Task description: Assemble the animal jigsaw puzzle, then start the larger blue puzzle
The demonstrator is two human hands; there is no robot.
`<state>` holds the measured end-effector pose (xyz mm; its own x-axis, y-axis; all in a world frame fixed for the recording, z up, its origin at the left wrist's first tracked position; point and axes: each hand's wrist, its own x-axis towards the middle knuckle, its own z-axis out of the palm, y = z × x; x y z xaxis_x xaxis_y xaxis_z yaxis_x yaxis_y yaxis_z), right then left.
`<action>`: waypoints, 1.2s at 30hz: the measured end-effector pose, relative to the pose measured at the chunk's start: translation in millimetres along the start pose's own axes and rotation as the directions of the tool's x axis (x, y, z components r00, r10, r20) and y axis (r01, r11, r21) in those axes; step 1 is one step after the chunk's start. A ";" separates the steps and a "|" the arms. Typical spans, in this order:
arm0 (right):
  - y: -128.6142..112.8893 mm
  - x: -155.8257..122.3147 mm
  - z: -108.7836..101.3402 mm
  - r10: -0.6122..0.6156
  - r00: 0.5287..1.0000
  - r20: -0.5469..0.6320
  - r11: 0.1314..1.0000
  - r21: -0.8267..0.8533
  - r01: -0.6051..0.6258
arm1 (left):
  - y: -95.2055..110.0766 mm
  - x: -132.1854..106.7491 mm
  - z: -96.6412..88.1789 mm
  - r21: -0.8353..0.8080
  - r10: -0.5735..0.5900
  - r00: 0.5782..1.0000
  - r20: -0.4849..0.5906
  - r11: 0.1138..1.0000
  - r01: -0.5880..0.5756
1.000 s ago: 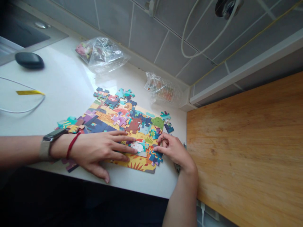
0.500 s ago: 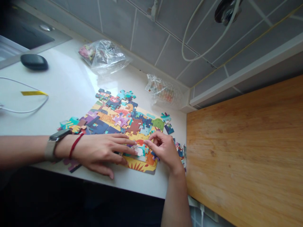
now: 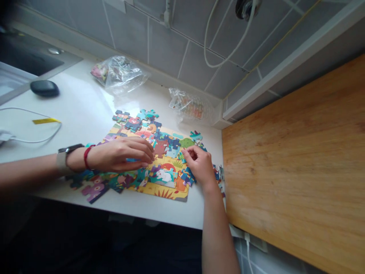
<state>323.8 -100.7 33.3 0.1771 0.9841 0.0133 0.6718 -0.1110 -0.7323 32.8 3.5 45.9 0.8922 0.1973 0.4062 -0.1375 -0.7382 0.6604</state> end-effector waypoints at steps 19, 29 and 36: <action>7.6 6.2 14.2 -0.168 0.978 -0.121 0.982 0.063 0.176 | 101.7 -115.1 -8.5 0.492 -0.474 0.878 -0.066 0.750 0.442; 19.1 14.7 12.2 -0.220 0.937 -0.272 0.962 0.097 0.254 | 38.4 -18.2 -19.9 0.513 -0.409 0.906 -0.104 0.759 0.402; 25.1 18.2 5.1 -0.112 0.945 -0.307 0.933 0.295 0.206 | -42.1 48.2 -43.6 0.620 -0.480 0.876 0.052 0.703 0.349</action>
<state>340.2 -84.9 11.7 0.3132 0.8998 0.3037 0.4513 0.1404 -0.8813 62.9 72.2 65.2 0.8695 0.4938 0.0061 0.4812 -0.8500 0.2146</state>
